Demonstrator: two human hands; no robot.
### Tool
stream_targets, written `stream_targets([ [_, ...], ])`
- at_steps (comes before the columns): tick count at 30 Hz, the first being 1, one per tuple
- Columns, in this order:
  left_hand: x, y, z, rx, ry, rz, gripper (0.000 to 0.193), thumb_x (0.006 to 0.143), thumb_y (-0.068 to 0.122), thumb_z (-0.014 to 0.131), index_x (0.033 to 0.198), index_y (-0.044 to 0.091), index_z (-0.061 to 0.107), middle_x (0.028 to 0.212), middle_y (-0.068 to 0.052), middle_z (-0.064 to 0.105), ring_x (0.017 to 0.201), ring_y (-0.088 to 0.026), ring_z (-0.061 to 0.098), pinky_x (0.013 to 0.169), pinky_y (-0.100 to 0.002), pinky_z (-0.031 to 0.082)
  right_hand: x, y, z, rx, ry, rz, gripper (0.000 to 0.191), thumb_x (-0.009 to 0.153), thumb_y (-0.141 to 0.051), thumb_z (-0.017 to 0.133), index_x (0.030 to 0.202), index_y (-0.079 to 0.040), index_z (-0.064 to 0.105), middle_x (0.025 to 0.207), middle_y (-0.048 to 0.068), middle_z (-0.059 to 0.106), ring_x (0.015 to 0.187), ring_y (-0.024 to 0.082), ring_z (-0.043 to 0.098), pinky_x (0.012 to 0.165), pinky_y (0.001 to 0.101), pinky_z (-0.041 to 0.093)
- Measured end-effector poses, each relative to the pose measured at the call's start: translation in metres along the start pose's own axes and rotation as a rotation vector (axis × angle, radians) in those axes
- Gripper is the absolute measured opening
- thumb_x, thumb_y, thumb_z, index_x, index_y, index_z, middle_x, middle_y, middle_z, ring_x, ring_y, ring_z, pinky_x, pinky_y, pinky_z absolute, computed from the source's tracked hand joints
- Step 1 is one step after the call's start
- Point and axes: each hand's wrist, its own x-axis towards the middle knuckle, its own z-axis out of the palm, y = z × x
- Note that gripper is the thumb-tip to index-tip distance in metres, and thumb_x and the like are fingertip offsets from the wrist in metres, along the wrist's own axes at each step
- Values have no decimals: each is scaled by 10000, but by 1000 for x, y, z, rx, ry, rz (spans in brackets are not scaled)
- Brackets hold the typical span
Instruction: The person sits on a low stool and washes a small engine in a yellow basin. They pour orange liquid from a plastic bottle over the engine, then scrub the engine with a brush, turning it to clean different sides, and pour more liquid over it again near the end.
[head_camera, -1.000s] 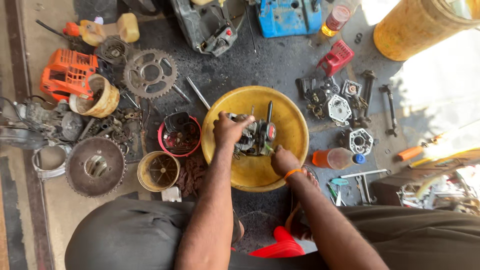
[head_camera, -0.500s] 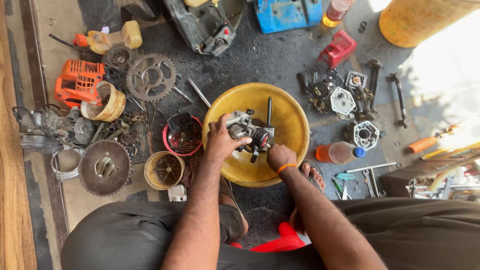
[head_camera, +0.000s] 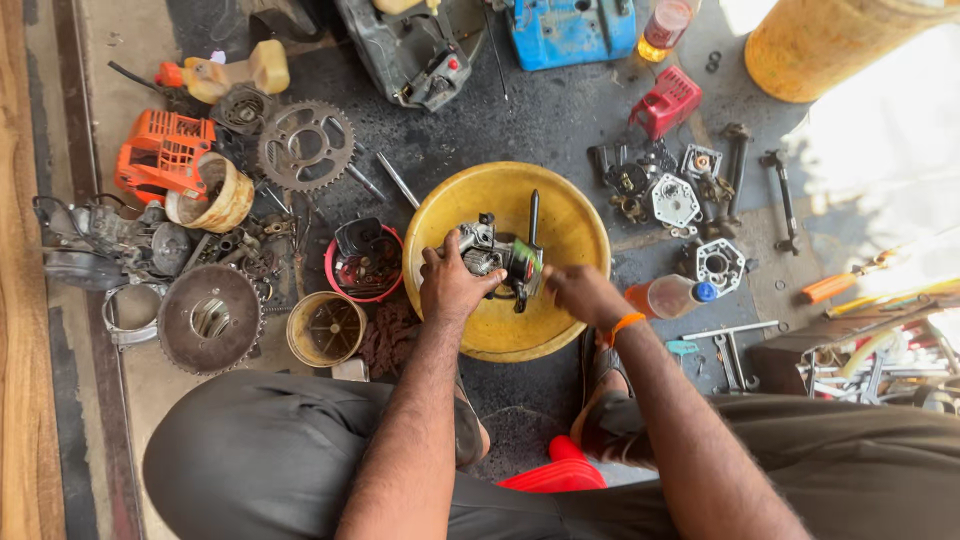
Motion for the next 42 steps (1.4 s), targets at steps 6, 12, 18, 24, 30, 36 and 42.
stream_targets([
  [6, -2, 22, -2, 61, -94, -43, 1115, 669, 539, 929, 1540, 227, 308, 1400, -243, 395, 1229, -419, 550, 876, -484, 618, -7, -16, 31, 104, -128, -2, 516, 1084, -407, 537, 984, 32, 789, 714, 162, 652, 560, 239, 586, 544, 387, 496],
  [12, -26, 50, 10, 191, 16, -8, 1117, 674, 550, 924, 1525, 173, 306, 1347, -266, 414, 1219, -455, 549, 834, -480, 643, 11, -10, 55, -470, 27, -147, 331, 1066, -261, 456, 1186, -72, 701, 814, 154, 737, 659, 287, 752, 628, 415, 614],
  [18, -23, 52, 5, 268, -78, 19, 1073, 737, 583, 901, 1488, 156, 265, 1424, -317, 338, 1234, -502, 492, 726, -438, 655, 10, -16, 58, -446, 129, -146, 425, 1141, -315, 455, 1042, -41, 765, 785, 147, 735, 678, 282, 719, 662, 421, 572],
  [24, -29, 41, 15, 302, -6, 27, 1027, 726, 421, 918, 1494, 124, 304, 1352, -284, 419, 1216, -416, 546, 764, -388, 662, 6, -25, 52, -522, -87, -279, 188, 981, -178, 593, 1046, -21, 675, 740, 104, 756, 600, 226, 745, 544, 354, 608],
  [30, -29, 41, 8, 208, 63, 26, 998, 725, 485, 918, 1454, 145, 328, 1339, -276, 425, 1199, -435, 544, 764, -432, 650, -3, -43, 53, -463, 14, -290, 306, 1028, -232, 490, 1021, -33, 722, 751, 133, 745, 630, 275, 745, 593, 404, 606],
  [36, -22, 38, 12, 215, 22, 9, 997, 745, 490, 908, 1470, 144, 319, 1372, -303, 405, 1223, -456, 530, 725, -426, 674, -7, -41, 58, -571, 68, -134, 448, 1091, -316, 401, 1017, -29, 737, 908, 216, 731, 836, 371, 738, 793, 473, 589],
  [42, -15, 33, 17, 216, -57, 0, 1106, 666, 595, 922, 1467, 152, 301, 1394, -307, 381, 1217, -461, 532, 746, -438, 665, -6, -28, 55, -824, 99, -423, 346, 1014, -217, 453, 1001, -36, 747, 949, 207, 721, 877, 390, 723, 769, 505, 592],
])
